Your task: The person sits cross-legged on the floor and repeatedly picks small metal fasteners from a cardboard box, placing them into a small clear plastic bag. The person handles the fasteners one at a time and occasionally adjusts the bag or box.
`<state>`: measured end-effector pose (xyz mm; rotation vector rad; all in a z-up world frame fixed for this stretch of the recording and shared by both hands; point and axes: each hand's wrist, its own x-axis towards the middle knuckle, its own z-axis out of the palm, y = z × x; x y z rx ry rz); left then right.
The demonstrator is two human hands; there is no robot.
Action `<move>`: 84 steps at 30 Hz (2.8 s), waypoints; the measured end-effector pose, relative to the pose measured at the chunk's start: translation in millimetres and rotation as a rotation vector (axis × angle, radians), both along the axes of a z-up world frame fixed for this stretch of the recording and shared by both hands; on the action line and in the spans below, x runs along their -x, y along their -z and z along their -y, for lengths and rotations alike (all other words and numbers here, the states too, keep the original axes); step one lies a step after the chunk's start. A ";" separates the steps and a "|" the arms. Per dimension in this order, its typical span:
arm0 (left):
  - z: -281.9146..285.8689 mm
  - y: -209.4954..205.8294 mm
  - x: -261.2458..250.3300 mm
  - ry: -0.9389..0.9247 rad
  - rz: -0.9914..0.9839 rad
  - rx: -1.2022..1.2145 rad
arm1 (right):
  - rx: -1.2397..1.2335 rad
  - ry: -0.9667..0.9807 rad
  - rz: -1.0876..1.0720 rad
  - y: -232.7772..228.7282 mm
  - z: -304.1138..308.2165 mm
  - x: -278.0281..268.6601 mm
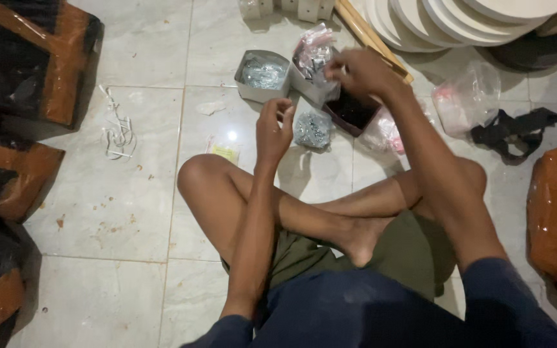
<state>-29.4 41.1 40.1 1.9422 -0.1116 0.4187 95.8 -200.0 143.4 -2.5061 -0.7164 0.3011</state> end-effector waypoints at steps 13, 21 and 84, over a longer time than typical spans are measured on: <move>-23.9 41.7 -15.1 -0.058 -0.112 -0.040 | -0.100 -0.025 0.623 67.2 1.8 -34.8; 3.4 48.4 -32.7 0.005 -0.111 -0.104 | 0.131 -0.070 0.612 132.9 28.4 -1.6; 103.2 114.9 10.9 0.273 -0.315 0.036 | -0.986 0.434 -0.372 216.8 81.6 155.8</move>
